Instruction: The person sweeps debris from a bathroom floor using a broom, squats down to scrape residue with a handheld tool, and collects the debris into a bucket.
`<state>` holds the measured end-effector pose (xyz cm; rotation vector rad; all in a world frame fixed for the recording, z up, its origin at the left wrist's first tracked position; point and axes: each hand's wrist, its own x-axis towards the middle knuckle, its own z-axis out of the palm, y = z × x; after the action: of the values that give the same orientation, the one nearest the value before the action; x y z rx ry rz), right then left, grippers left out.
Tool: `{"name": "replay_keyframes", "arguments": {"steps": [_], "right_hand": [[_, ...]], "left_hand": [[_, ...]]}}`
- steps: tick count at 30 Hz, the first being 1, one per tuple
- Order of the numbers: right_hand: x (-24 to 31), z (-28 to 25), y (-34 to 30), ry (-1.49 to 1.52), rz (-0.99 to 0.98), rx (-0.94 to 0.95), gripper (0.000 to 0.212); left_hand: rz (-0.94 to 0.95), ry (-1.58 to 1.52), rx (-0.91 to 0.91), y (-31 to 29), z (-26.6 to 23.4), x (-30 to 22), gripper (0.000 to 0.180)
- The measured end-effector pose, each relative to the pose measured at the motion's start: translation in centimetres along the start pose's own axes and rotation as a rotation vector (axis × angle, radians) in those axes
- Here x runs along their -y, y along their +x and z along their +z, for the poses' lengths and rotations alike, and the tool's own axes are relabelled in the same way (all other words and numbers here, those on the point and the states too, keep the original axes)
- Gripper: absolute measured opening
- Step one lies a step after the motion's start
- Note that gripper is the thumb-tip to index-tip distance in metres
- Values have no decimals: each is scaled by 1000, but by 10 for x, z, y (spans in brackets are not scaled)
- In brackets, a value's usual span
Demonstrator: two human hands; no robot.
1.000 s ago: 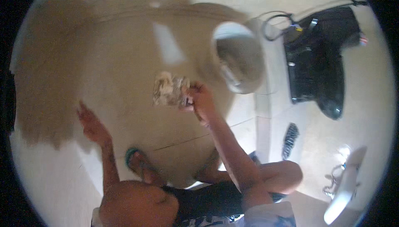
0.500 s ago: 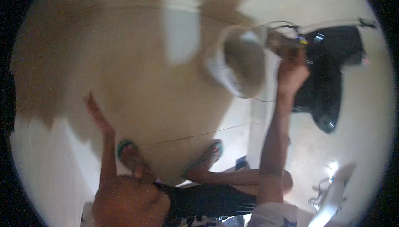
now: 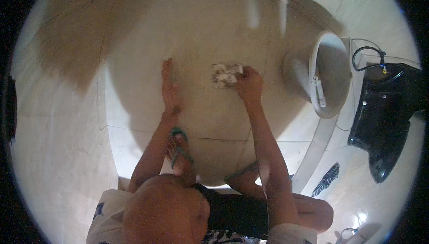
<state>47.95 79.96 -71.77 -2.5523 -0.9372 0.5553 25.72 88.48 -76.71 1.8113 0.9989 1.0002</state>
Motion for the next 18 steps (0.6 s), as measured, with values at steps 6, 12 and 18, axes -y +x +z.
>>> {"name": "replay_keyframes", "arguments": {"steps": [6, 12, 18], "right_hand": [[59, 66, -24, 107, -169, 185, 23], [72, 66, -35, 408, 28, 342, 17], [48, -4, -36, 918, 293, 549, 19]], "left_hand": [[-13, 197, 180, 1, 4, 3, 70], [-73, -362, 51, 21, -13, -31, 78], [289, -1913, -295, 41, -82, -46, 77]]}}
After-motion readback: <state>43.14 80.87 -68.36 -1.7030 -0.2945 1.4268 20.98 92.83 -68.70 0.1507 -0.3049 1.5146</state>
